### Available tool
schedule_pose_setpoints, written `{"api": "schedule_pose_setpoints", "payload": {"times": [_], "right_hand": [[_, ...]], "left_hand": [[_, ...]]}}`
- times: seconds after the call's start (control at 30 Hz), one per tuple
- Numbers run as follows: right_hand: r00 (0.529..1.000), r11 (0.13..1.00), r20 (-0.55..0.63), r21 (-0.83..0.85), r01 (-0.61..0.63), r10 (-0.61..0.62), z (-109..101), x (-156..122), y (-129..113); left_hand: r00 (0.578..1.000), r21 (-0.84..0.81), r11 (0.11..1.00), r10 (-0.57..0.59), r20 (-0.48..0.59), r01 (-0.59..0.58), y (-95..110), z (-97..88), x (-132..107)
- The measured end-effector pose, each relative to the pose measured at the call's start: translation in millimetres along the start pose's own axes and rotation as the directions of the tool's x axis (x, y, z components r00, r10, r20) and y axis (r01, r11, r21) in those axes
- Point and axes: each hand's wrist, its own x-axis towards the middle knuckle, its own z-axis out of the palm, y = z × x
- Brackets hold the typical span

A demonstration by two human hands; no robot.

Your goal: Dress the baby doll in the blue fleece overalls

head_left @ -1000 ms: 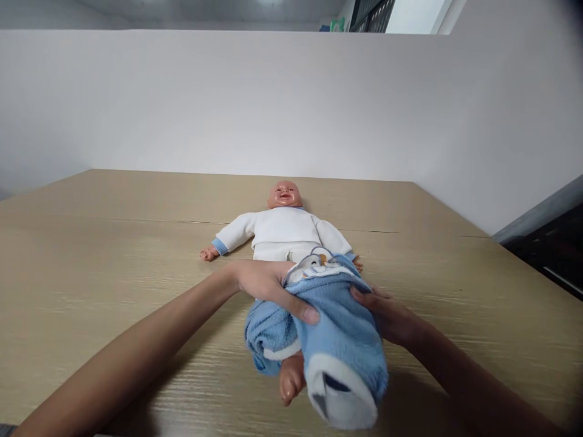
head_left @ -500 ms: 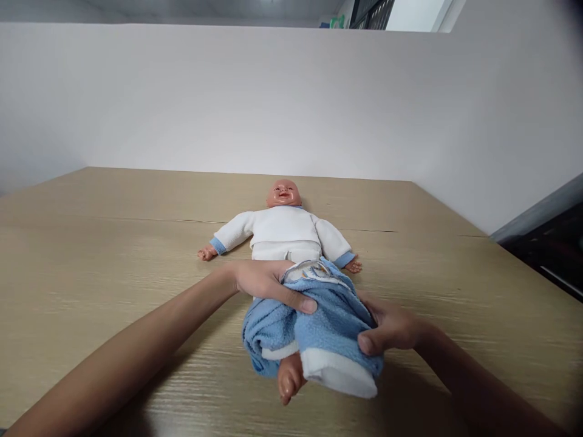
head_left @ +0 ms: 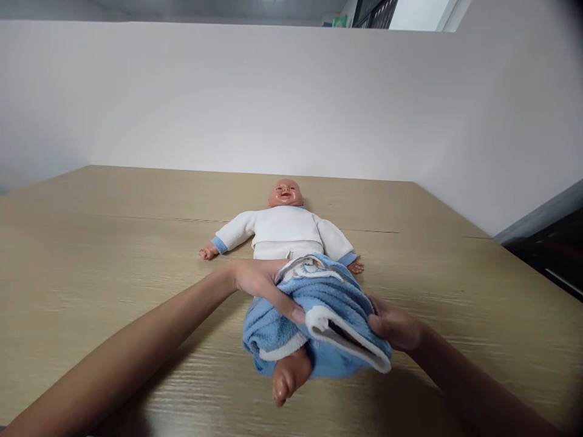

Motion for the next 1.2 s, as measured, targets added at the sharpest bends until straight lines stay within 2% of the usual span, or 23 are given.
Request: {"api": "schedule_pose_setpoints", "payload": {"times": [0.1, 0.2, 0.3, 0.4, 0.47, 0.53, 0.63, 0.77, 0.9, 0.97, 1.03, 1.13, 1.2], "right_hand": [[0.992, 0.999, 0.127, 0.021, 0.025, -0.028, 0, 5, -6], [0.976, 0.998, 0.208, -0.008, -0.063, 0.064, -1, 6, -8], [0.991, 0.996, 0.096, -0.022, -0.086, 0.088, -1, 1, -4], [0.995, 0.999, -0.097, 0.053, -0.011, 0.016, 0, -3, 2], [0.991, 0.994, -0.132, 0.096, 0.043, -0.030, 3, -2, 4], [0.993, 0.992, -0.109, 0.109, 0.063, -0.051, 6, 2, 3], [0.994, 0.996, -0.103, 0.077, 0.046, -0.038, 16, 8, -3], [0.972, 0.999, -0.236, -0.037, -0.005, -0.004, 34, 4, -10], [0.924, 0.982, -0.370, -0.118, -0.147, 0.094, 49, -12, -9], [0.920, 0.985, -0.372, -0.069, -0.161, 0.124, 54, -20, -5], [0.940, 0.992, -0.318, 0.050, -0.114, 0.124, 60, -26, 0], [0.967, 0.974, -0.241, 0.225, -0.025, 0.081, 72, -26, 5], [0.961, 0.962, -0.269, 0.273, 0.022, 0.054, 81, -20, 4]], "left_hand": [[1.000, -0.033, 0.999, 0.006, 0.003, -0.006, -7, -0.2, -1], [1.000, -0.040, 0.999, 0.002, -0.015, -0.003, -16, -0.9, 0], [1.000, -0.017, 1.000, 0.018, -0.013, -0.018, -19, -1.5, -1], [1.000, -0.035, 0.999, -0.020, -0.013, 0.020, -15, -1.2, -2], [0.999, -0.047, 0.998, -0.036, -0.011, 0.035, -10, 0.3, -3], [1.000, -0.037, 0.999, -0.024, -0.001, 0.024, -3, 3.5, -2], [1.000, 0.057, 0.998, -0.004, -0.011, 0.004, 9, 10.8, 1], [0.998, 0.202, 0.979, -0.010, -0.054, 0.021, 20, 18.6, 1], [0.998, 0.154, 0.987, -0.037, -0.051, 0.045, 16, 13.7, -2], [0.997, 0.086, 0.994, -0.058, -0.049, 0.062, 10, 7.9, -4], [0.996, 0.006, 0.996, -0.090, -0.012, 0.090, 4, 3.5, -4], [0.988, -0.091, 0.992, -0.079, 0.133, 0.092, 4, 3.5, -4], [0.982, -0.098, 0.993, -0.052, 0.181, 0.071, 9, 7.6, -2]]}}
